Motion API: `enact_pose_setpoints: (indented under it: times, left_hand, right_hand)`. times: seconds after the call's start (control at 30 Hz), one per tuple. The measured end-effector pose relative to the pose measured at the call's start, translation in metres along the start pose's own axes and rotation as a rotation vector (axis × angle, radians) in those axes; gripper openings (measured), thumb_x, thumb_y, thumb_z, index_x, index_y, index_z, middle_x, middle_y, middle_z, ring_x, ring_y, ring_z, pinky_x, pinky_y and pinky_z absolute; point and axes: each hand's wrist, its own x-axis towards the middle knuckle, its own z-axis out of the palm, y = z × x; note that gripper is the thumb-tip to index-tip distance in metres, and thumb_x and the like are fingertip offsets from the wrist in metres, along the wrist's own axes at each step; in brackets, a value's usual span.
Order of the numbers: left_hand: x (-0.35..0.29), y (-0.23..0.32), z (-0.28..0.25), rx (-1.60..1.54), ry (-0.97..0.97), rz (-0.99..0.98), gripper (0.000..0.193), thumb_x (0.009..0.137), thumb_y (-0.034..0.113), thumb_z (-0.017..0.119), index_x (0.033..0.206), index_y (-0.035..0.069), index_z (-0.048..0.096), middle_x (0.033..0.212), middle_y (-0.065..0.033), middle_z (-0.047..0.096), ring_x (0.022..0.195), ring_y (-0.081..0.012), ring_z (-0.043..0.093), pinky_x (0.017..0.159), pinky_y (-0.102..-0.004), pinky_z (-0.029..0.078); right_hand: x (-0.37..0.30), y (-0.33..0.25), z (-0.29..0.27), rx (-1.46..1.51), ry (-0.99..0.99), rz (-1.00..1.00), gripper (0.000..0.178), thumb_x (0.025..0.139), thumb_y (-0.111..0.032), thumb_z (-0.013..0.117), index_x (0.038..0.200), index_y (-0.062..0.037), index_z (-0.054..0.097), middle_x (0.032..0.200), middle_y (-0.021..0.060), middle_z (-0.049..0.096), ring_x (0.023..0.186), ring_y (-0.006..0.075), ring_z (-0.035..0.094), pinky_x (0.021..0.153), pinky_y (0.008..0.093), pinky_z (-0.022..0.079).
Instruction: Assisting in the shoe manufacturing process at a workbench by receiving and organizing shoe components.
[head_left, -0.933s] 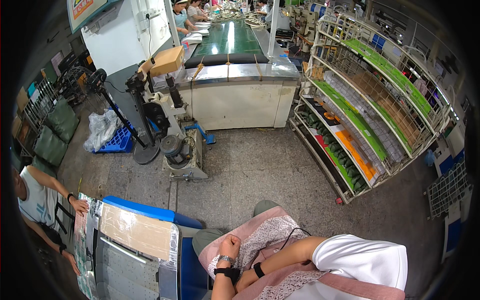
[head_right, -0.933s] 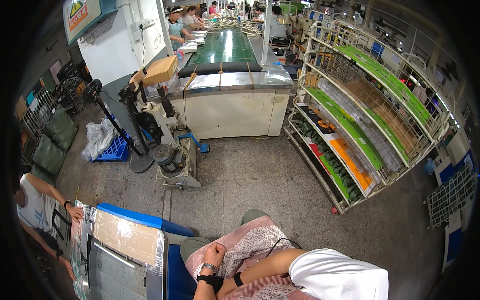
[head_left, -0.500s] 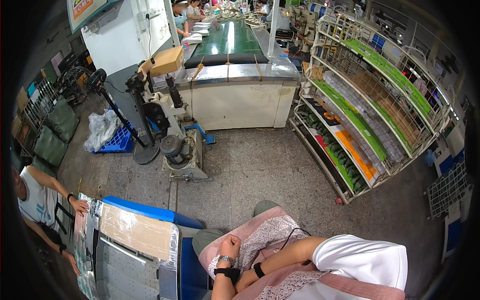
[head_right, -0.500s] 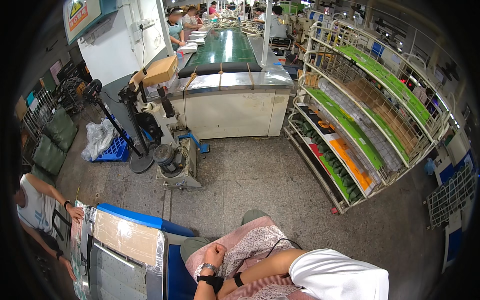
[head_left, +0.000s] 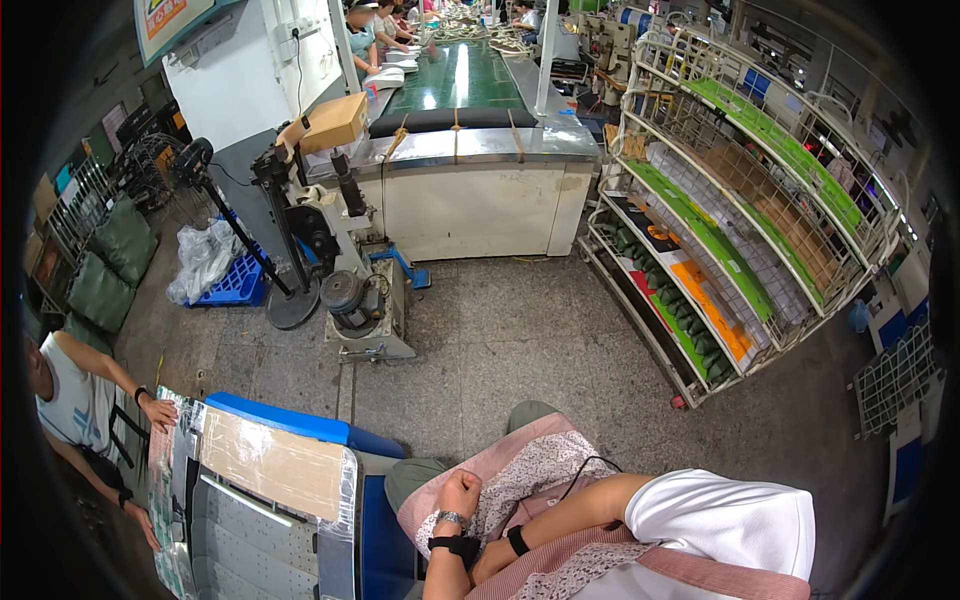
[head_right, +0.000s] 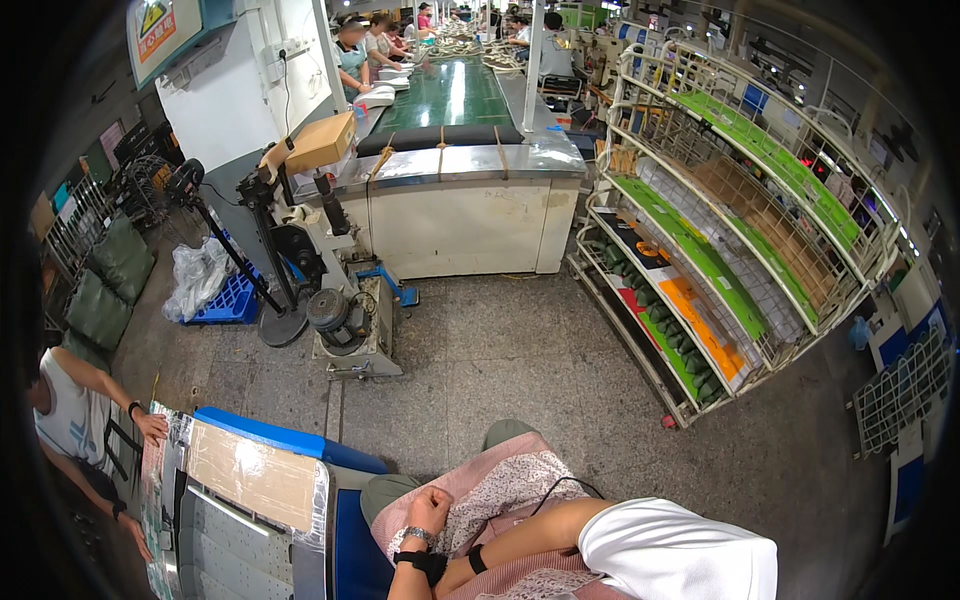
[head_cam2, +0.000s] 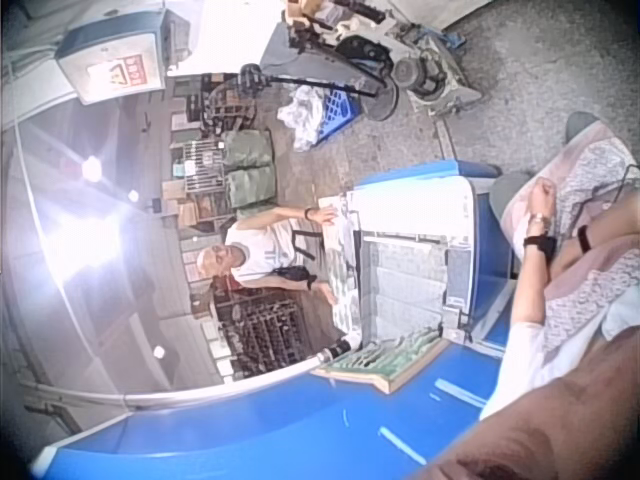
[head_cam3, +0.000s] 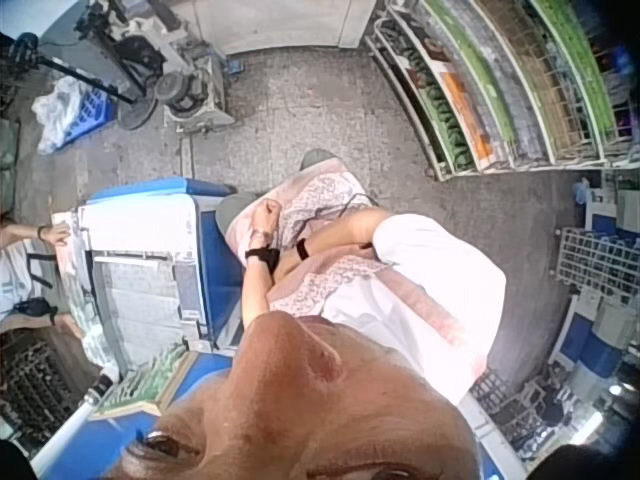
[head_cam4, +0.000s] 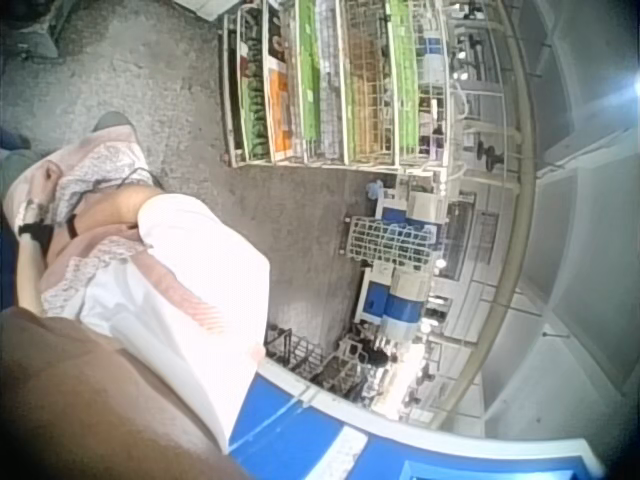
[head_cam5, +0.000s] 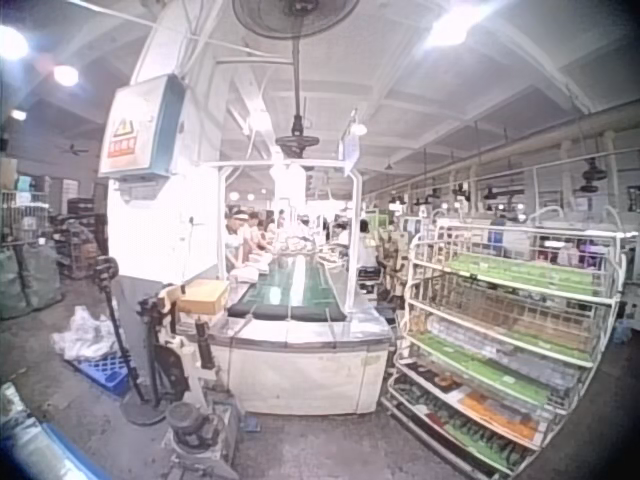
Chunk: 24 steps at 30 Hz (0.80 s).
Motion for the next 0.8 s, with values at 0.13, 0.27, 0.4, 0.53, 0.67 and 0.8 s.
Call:
enact_pose_setpoints:
  times: [0.13,0.27,0.4,0.53,0.67,0.8]
  left_hand:
    - [-0.001,0.001,0.0,0.003,0.015,0.004,0.016,0.081,0.023,0.067,0.083,0.007,0.068,0.074,-0.0121,0.069,0.071,-0.0293,0.069,0.068,-0.0397,0.053]
    - [-0.001,0.002,-0.001,0.003,0.016,-0.001,0.016,0.081,0.022,0.067,0.083,0.007,0.068,0.074,-0.0122,0.069,0.071,-0.0294,0.069,0.068,-0.0398,0.053]
    - [-0.001,0.004,-0.001,0.005,0.018,0.002,0.015,0.081,0.021,0.067,0.083,0.006,0.068,0.075,-0.0123,0.07,0.072,-0.0297,0.069,0.069,-0.0398,0.053]
    - [-0.003,0.008,-0.003,0.009,0.021,0.003,0.015,0.082,0.021,0.067,0.083,0.006,0.068,0.075,-0.0127,0.07,0.072,-0.0299,0.069,0.069,-0.0396,0.053]
    - [-0.003,0.008,-0.003,0.003,0.012,-0.004,0.016,0.082,0.021,0.066,0.083,0.006,0.068,0.075,-0.0131,0.07,0.072,-0.03,0.069,0.069,-0.0397,0.053]
    - [-0.004,0.009,-0.004,0.025,0.019,-0.006,0.017,0.082,0.023,0.066,0.083,0.006,0.068,0.075,-0.0133,0.07,0.072,-0.0303,0.069,0.069,-0.0398,0.053]
  right_hand:
    - [-0.003,0.021,0.023,-0.068,-0.001,-0.003,0.02,0.095,-0.025,0.054,0.107,-0.01,0.06,0.111,0.0068,0.064,0.101,0.0279,0.063,0.074,0.0375,0.053]
    - [-0.006,0.044,0.044,-0.137,-0.002,-0.007,0.02,0.095,-0.025,0.054,0.107,-0.0101,0.06,0.112,0.0069,0.064,0.102,0.028,0.063,0.074,0.0377,0.053]
    - [-0.008,0.065,0.065,-0.206,-0.002,-0.01,0.02,0.095,-0.025,0.054,0.107,-0.0102,0.06,0.113,0.007,0.064,0.102,0.028,0.063,0.075,0.0378,0.053]
    - [-0.011,0.085,0.084,-0.275,-0.004,-0.012,0.02,0.095,-0.025,0.054,0.107,-0.0103,0.061,0.113,0.0071,0.064,0.103,0.0281,0.062,0.075,0.0379,0.053]
    - [-0.013,0.106,0.104,-0.346,-0.003,-0.017,0.021,0.095,-0.025,0.054,0.108,-0.0104,0.061,0.114,0.0071,0.064,0.104,0.0281,0.062,0.076,0.0381,0.053]
    - [-0.015,0.126,0.125,-0.414,-0.006,-0.02,0.021,0.095,-0.025,0.054,0.108,-0.0104,0.061,0.115,0.0072,0.064,0.104,0.0282,0.062,0.076,0.0382,0.053]
